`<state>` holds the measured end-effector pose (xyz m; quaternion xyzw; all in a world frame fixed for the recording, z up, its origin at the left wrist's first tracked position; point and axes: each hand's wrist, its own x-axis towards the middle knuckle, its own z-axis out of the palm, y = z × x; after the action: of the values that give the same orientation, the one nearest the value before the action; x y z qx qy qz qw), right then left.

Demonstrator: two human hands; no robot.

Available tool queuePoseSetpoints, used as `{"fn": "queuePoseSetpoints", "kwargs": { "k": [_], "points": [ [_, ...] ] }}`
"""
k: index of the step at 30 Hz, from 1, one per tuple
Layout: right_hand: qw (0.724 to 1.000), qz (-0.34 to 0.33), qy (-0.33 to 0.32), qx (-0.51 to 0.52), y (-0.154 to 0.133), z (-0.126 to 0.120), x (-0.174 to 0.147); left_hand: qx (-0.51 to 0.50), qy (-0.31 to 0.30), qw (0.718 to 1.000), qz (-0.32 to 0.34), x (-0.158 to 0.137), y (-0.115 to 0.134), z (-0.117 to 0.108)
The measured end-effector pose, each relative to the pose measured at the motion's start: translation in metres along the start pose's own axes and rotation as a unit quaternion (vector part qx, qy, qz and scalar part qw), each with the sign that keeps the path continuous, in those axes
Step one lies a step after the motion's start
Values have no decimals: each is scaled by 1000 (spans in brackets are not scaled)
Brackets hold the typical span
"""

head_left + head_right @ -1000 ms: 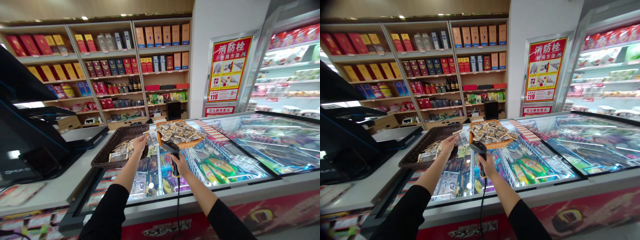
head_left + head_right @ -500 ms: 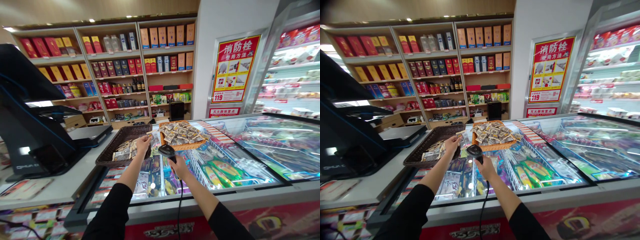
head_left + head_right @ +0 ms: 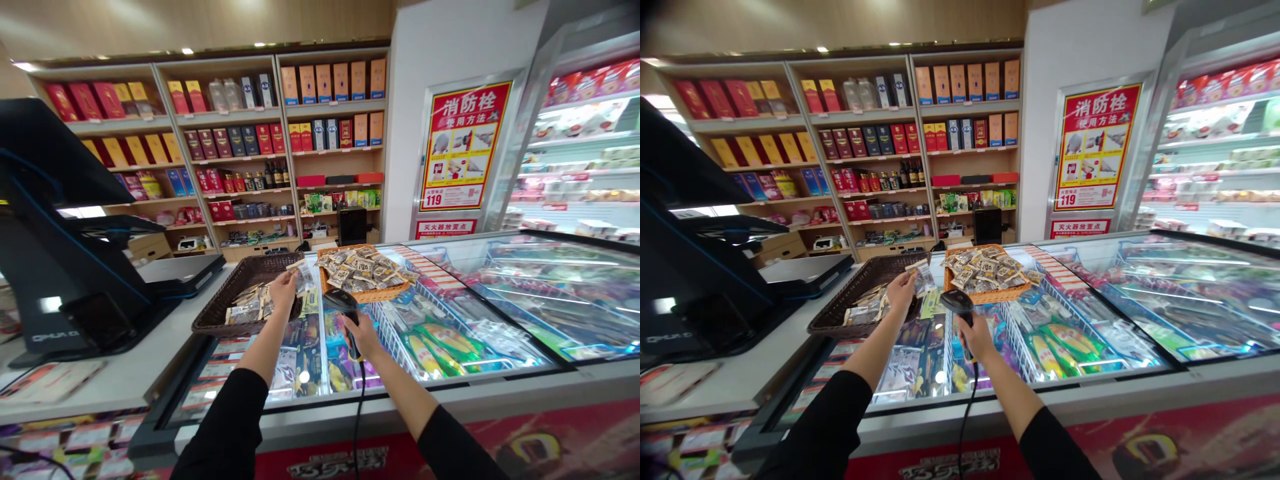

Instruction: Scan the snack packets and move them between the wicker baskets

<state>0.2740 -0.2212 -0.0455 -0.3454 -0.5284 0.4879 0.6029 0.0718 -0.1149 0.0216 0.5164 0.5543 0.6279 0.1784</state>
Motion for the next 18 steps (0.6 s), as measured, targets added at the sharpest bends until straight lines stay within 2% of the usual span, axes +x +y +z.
{"fn": "queuePoseSetpoints", "kwargs": {
  "k": [4, 6, 7, 9, 11, 12, 15, 18],
  "points": [
    [992, 43, 69, 97, 3, -17, 9, 130, 153, 979, -41, -3, 3, -15],
    [985, 47, 115, 118, 2, -30, 16, 181, 191, 963, -52, -6, 8, -20],
    [982, 43, 134, 122, 0, -38, 20, 197, 192, 961, -35, -8, 11, -20],
    [980, 35, 155, 122, -1, -52, 27, 210, 146, 966, 45, -10, 18, -16],
    [979, 30, 161, 120, -1, -63, 31, 194, 41, 972, 128, -11, 26, -4],
    [978, 30, 165, 122, 1, -67, 32, 176, -21, 973, 148, -12, 30, 6],
    [972, 24, 186, 139, 8, -74, 33, 136, -170, 967, 134, -12, 39, 45],
    [969, 17, 188, 160, 14, -75, 33, 184, -226, 949, 122, -14, 43, 88]
  ]
}}
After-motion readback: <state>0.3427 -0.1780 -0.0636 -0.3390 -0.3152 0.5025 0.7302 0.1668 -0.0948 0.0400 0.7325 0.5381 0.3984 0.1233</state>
